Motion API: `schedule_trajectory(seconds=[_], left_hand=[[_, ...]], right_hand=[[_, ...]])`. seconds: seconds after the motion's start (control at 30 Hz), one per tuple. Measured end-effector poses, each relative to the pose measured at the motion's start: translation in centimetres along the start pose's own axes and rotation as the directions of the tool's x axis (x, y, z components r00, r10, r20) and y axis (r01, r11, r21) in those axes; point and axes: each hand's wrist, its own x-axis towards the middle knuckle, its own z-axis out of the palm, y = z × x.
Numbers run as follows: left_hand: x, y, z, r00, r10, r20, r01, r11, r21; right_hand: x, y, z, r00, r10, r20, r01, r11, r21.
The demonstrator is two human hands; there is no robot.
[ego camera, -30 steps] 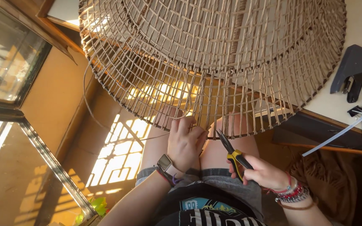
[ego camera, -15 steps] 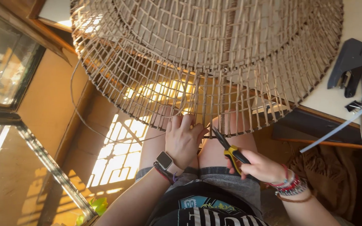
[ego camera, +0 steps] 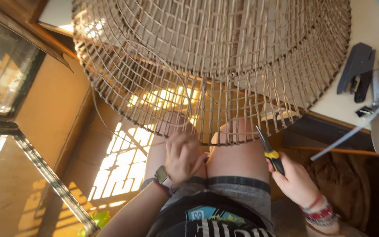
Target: Trimming and weaving a large wicker lampshade or basket frame using snips.
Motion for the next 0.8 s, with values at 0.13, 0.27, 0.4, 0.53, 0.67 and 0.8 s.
schedule_trajectory(seconds=[0.13,0.27,0.4,0.53,0.67,0.8], left_hand=[[-0.6,2.7,-0.3,0.973,0.027,0.229,0.049,0.946,-0.321],[-1.9,3.1,3.9,0.434,-0.587,0.683,0.546,-0.432,-0.718],[-0.9,3.0,3.3,0.506,-0.596,0.624,0.438,-0.446,-0.781],[-2.2,-0.5,-0.4,0.468,-0.574,0.672,0.593,-0.360,-0.720],[-0.6,-4.3,-4.2,0.477,-0.578,0.662,0.652,-0.272,-0.708],[2.9,-6.4,-6.9,0.221,-0.779,0.587,0.728,-0.268,-0.631]], right_hand=[[0.4,-1.4,0.0,1.000,0.016,0.022,-0.018,0.995,0.096],[0.8,-2.2,0.1,0.998,0.022,0.067,-0.028,0.995,0.095],[0.4,-2.0,0.0,0.994,-0.073,0.082,0.063,0.991,0.120],[0.3,-3.2,1.5,0.978,-0.160,0.138,0.136,0.976,0.169],[1.1,-6.6,2.6,0.929,-0.285,0.236,0.263,0.957,0.119],[2.9,-9.4,4.6,0.910,-0.335,0.246,0.328,0.942,0.072]])
